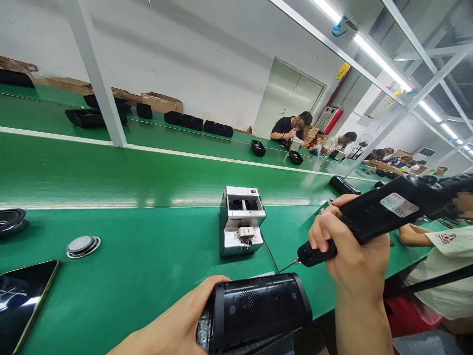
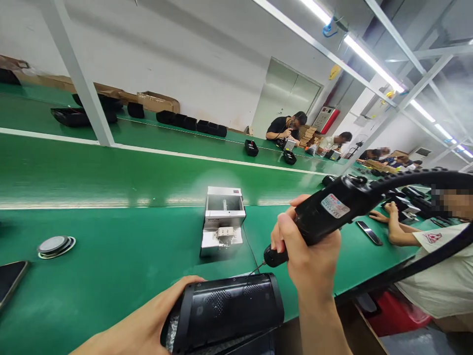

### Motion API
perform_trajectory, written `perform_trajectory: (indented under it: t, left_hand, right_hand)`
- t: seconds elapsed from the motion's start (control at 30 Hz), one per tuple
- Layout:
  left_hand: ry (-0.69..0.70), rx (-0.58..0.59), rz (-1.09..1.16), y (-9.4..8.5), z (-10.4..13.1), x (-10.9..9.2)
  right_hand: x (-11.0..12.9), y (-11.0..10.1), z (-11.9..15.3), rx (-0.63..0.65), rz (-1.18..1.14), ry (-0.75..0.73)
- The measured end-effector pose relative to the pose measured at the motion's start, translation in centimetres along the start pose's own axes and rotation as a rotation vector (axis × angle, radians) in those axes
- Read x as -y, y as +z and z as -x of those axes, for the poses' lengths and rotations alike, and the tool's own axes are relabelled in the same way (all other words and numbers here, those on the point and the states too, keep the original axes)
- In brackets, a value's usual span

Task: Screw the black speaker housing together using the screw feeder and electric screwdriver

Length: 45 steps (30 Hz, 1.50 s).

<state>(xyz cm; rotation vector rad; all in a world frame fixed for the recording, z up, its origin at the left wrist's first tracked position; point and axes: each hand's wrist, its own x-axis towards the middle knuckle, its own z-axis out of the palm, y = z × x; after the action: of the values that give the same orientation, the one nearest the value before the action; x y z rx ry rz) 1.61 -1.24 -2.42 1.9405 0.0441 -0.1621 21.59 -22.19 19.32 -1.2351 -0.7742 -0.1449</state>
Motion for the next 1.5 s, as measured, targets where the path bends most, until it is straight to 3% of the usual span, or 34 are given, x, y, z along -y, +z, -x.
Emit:
perform_trajectory:
  t: [0.23,0.37,0.5,0.63,0.83,1.07,1.33,1.5]
  left_hand:
    - [0.032,0.008,0.018,-0.1,0.0,-0.7]
    - [0.082,-0.006,0.026,0.1,-0.2,-0.6]
    - [0.068,0.002,0.018,0.0,-0.1,-0.9]
    - [0.056,0.006,0.040,-0.3,0.0,-1.2]
    - [0.070,-0.012,0.029,-0.1,-0.3,-1.0]
    - [0.082,-0.015,0.044,0.2,-0.2,-0.8]
    - [0.111,-0.041,0.019,0.4,-0.4,-0.6]
    - [0.134,-0.048,-0.027,0.3,-0.3,0.0]
  right_hand:
    - [-2.1,0.3,1.8,0.059,0.009,0.054]
    - [-3.7,0.9,3.9,0.027,0.012,0.168]
    - [-3.9,1.5,5.0,-0.011,-0.028,0.201]
    - [-4.0,1.1,5.0,-0.005,-0.048,0.181]
    - [-5.3,-0.7,4.3,0.198,-0.073,0.070]
    - [-5.7,-1.1,4.0,0.257,-0.102,0.058]
    - [-6.0,-0.8,4.1,0.186,-0.119,0.068]
    - [-5.1,-0.2,4.0,0.140,-0.090,0.155]
